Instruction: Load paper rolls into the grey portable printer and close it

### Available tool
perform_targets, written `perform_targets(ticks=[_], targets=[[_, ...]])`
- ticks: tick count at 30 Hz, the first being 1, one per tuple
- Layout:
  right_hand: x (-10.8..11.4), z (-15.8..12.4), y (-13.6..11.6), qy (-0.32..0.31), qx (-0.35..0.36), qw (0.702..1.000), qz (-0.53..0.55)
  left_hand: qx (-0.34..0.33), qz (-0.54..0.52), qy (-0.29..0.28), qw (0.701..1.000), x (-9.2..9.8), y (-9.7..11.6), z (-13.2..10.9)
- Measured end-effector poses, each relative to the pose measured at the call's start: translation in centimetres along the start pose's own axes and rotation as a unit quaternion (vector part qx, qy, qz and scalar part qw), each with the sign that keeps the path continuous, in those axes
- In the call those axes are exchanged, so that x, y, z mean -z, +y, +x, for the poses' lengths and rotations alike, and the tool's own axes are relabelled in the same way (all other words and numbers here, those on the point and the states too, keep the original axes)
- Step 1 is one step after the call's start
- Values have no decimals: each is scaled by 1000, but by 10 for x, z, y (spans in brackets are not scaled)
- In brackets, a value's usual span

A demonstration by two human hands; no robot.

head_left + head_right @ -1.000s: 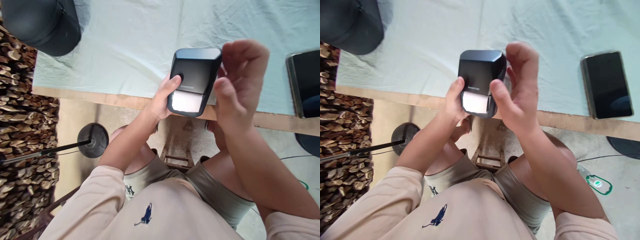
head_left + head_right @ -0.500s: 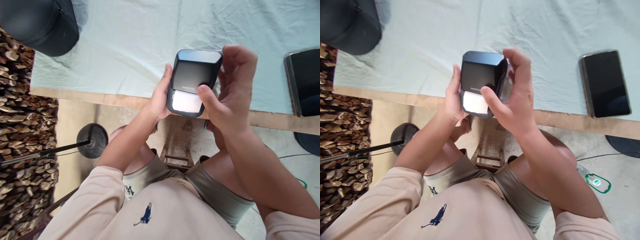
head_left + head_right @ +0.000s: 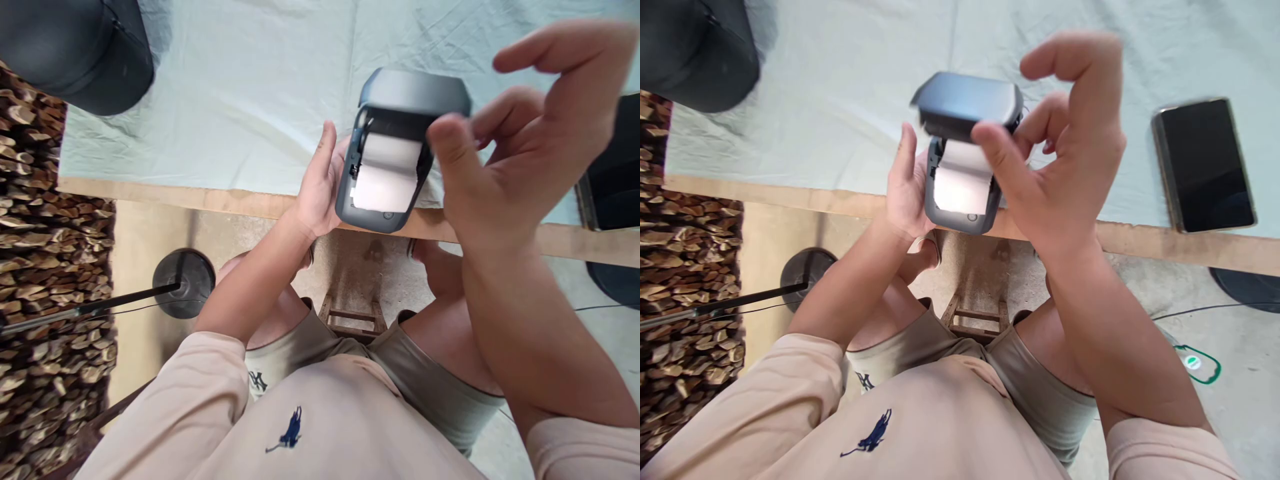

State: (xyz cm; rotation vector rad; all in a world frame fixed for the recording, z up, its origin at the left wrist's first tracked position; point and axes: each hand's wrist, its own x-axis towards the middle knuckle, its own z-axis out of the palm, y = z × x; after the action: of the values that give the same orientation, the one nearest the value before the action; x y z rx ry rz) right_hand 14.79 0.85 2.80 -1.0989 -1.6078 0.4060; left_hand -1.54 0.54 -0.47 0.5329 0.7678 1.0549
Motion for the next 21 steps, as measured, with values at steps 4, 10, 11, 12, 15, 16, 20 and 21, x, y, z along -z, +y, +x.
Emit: perform_targets(ticks=[4, 10, 11, 12, 15, 16, 20, 21], targets=[[2, 9, -10, 64, 20, 996, 57, 3, 27, -43, 999, 2, -2, -1], [11, 12, -2, -194, 9, 953, -232, -34, 82, -33, 996, 0, -5, -6], [11, 12, 2, -211, 1, 943, -256, -39, 97, -38, 994, -1, -5, -7], [11, 11, 5, -224, -5, 937, -268, -39, 112, -42, 992, -1, -4, -7], [7, 9, 11, -250, -25, 933, -259, -25, 144, -38, 989, -1, -4, -8], [6, 8, 10, -255, -37, 933, -251, -22, 147, -36, 988, 0, -4, -8], [11, 9, 0, -236, -77, 958, -145, -35, 94, -17, 995, 1, -6, -6], [15, 11, -1, -194, -111, 972, -74, -35, 75, -5, 997, 1, -6, -6]])
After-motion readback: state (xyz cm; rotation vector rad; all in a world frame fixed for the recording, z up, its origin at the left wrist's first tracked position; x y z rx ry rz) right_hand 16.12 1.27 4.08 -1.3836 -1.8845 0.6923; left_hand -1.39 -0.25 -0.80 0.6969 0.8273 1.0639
